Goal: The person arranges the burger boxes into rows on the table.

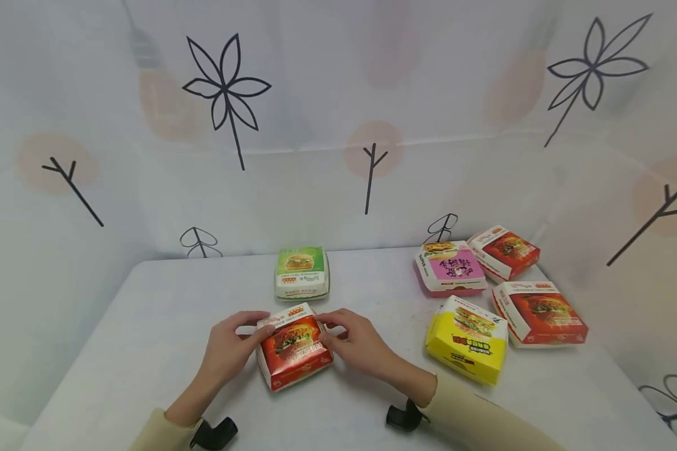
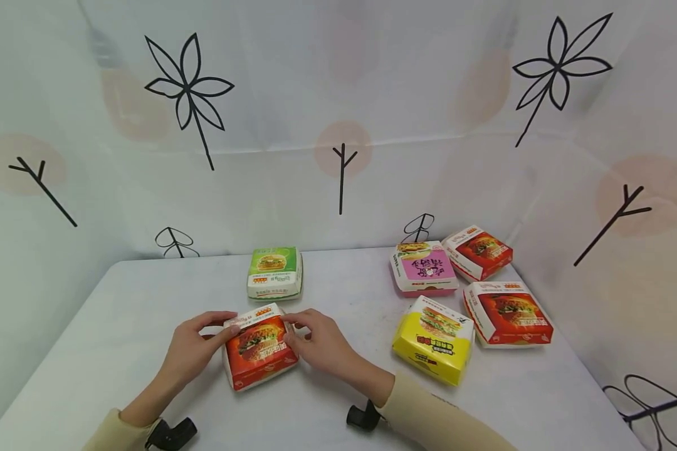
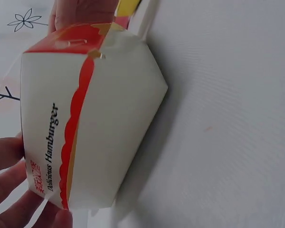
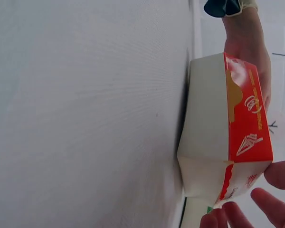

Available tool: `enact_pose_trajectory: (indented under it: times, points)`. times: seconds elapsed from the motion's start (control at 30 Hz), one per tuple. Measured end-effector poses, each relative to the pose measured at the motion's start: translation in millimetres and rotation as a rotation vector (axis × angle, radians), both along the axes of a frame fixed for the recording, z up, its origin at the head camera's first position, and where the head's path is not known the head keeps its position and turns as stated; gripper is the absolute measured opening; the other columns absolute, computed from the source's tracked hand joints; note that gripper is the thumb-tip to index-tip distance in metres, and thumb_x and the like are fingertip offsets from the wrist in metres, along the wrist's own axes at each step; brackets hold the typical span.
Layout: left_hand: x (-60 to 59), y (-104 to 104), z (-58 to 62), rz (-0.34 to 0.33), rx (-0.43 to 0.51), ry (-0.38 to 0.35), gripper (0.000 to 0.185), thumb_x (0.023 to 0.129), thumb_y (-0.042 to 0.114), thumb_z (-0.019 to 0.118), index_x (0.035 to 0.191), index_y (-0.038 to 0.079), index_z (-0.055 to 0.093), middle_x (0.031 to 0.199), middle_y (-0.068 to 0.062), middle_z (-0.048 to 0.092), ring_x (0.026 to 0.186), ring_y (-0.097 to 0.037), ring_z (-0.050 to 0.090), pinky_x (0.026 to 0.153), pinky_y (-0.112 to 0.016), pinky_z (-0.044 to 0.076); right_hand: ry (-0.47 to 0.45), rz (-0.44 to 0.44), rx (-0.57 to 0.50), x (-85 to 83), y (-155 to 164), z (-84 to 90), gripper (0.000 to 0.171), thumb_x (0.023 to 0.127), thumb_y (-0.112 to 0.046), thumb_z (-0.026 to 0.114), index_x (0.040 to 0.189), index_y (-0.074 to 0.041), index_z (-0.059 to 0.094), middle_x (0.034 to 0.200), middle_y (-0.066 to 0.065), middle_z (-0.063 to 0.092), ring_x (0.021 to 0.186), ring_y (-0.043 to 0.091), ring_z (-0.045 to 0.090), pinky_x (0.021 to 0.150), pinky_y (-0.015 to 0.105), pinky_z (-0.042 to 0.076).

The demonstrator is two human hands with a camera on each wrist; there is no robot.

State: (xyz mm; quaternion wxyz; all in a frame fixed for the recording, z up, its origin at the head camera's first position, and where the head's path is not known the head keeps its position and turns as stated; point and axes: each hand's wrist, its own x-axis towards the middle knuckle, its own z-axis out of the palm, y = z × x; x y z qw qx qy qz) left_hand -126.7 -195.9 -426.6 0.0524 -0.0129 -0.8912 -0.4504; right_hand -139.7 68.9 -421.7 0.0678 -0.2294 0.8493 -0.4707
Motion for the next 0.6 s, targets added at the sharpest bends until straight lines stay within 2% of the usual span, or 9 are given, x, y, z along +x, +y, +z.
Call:
enact_pose_trajectory:
  times: [0.3,0.6]
  points:
    - [0.3,1.5,-2.5,-0.164,0.064,-0.034,0.054,0.083,0.037,0.082,0.130,0.019,0.064,0.141,-0.004,0.055,0.135,-0.029,0.045,0.100,-0.050,0.048,-0.010,0.014,0.005,-6.3,3.2,-0.5,0.056,0.092,-0.032,0.072,0.143,-0.019,0.054,0.144,0.004,0.051,0.124,0.027,0.055,0.095,0.044,0.052]
    - [-5.1,3.0,-2.2,-0.222,0.042,-0.049,0.061,0.082,0.039,0.082,0.136,0.019,0.059,0.147,-0.003,0.049,0.139,-0.029,0.040,0.105,-0.053,0.042,-0.051,0.044,-0.006,-14.3,3.5,0.0,0.072,0.087,-0.033,0.077,0.150,-0.018,0.045,0.154,0.002,0.041,0.138,0.024,0.041,0.101,0.045,0.048]
